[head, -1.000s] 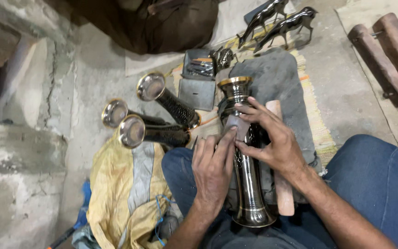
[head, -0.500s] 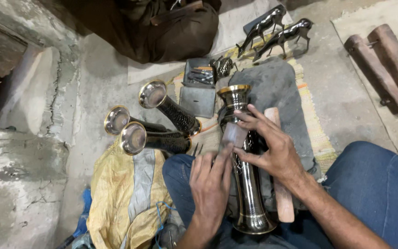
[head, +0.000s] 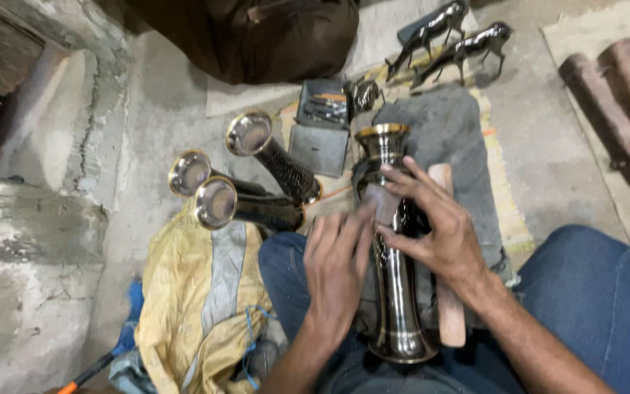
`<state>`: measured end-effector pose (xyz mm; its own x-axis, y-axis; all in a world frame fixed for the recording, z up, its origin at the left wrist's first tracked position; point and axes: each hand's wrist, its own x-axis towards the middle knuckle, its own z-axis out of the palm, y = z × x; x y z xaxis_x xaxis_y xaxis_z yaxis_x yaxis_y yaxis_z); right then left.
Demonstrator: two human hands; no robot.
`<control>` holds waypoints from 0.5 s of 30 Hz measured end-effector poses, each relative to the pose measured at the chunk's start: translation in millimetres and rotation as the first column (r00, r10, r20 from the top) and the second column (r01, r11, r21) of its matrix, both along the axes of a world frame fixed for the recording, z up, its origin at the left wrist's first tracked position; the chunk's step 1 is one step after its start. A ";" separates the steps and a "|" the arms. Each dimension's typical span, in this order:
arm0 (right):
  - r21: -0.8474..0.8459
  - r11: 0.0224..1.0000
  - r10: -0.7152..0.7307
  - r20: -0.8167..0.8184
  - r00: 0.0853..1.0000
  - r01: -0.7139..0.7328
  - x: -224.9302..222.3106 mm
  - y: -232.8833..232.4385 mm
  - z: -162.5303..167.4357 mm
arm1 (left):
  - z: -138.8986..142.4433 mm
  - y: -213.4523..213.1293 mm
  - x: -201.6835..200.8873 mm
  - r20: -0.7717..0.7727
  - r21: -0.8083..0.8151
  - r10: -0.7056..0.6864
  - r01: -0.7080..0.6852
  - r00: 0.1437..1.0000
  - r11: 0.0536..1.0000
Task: The person sits on the floor and uses a small abrasive pad to polish the surface of a metal vase. They rotate the vase and continue rubbing the surface with the pad throughout the clip.
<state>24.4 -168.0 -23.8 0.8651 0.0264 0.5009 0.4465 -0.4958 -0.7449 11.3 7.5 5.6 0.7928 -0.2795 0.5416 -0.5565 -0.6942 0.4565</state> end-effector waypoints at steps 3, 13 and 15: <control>0.014 1.000 -0.017 0.034 0.999 0.017 0.3 0.6 3.9 | -0.6 -0.2 0.4 0.044 0.028 0.046 -0.047 0.998 0.999; -0.019 1.000 -0.022 0.038 0.999 0.023 -0.8 1.2 3.5 | 0.0 -1.4 1.1 0.015 0.008 0.034 -0.034 0.999 0.999; -0.038 0.999 -0.001 0.032 1.000 0.002 -1.1 1.2 1.4 | 0.6 -0.6 1.9 0.008 -0.001 0.029 -0.029 1.000 1.000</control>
<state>23.4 -166.7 -22.4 0.8489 0.0447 0.5266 0.4687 -0.5240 -0.7111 13.2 6.9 6.2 0.7965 -0.2556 0.5480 -0.5395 -0.7096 0.4532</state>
